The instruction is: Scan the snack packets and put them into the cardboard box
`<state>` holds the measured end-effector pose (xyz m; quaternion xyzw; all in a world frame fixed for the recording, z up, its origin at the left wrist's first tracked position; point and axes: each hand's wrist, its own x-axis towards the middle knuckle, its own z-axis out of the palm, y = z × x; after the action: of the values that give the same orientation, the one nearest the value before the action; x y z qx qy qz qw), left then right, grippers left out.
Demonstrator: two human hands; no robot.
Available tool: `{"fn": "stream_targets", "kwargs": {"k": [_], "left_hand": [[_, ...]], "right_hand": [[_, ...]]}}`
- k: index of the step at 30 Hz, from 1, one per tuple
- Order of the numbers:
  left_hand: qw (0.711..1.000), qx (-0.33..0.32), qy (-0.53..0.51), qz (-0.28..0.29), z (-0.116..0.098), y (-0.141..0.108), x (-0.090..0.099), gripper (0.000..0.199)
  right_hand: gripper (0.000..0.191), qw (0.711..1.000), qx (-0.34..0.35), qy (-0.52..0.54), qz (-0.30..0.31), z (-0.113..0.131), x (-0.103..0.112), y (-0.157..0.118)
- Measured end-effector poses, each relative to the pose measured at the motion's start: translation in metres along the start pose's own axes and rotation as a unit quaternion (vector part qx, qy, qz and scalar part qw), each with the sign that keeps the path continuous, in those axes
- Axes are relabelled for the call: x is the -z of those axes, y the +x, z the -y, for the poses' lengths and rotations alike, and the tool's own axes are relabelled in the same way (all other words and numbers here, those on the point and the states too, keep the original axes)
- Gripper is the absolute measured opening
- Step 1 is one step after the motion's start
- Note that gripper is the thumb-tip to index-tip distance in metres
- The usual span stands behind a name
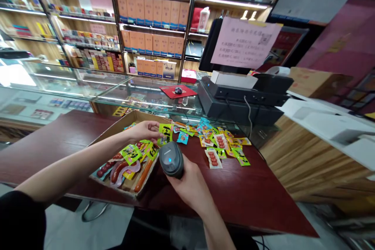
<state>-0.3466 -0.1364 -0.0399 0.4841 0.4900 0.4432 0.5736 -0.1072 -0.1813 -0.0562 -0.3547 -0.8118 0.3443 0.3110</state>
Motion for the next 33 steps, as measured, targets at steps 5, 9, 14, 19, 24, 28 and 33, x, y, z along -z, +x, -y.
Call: {"fn": "stream_targets", "kwargs": {"k": [5,9,14,19,24,28,33], "left_hand": [[1.0,0.005,0.022,-0.005,-0.002,-0.008,0.002,0.034],[1.0,0.007,-0.003,-0.019,-0.001,-0.009,0.001,0.043],[0.999,0.014,0.039,-0.028,0.0,-0.017,0.017,0.046],[0.992,0.018,0.098,-0.078,-0.008,-0.029,0.04,0.045],[0.989,0.019,0.13,-0.073,-0.011,-0.021,0.026,0.043],[0.988,0.024,0.15,-0.034,-0.009,0.004,-0.007,0.039],[0.986,0.028,0.158,0.046,-0.003,0.054,-0.062,0.039]], "right_hand": [[0.034,1.0,0.008,-0.003,0.006,0.008,-0.003,-0.001],[0.031,1.0,0.007,-0.007,0.006,0.012,-0.003,-0.002],[0.029,1.0,0.002,-0.008,0.004,0.009,-0.002,-0.003],[0.034,1.0,0.003,0.018,0.014,0.003,-0.003,-0.003],[0.031,0.999,0.0,0.038,0.018,-0.003,0.004,-0.005],[0.031,0.999,-0.025,0.04,-0.011,-0.017,0.022,-0.013],[0.026,0.994,-0.081,0.025,-0.065,-0.046,0.053,-0.031]]}}
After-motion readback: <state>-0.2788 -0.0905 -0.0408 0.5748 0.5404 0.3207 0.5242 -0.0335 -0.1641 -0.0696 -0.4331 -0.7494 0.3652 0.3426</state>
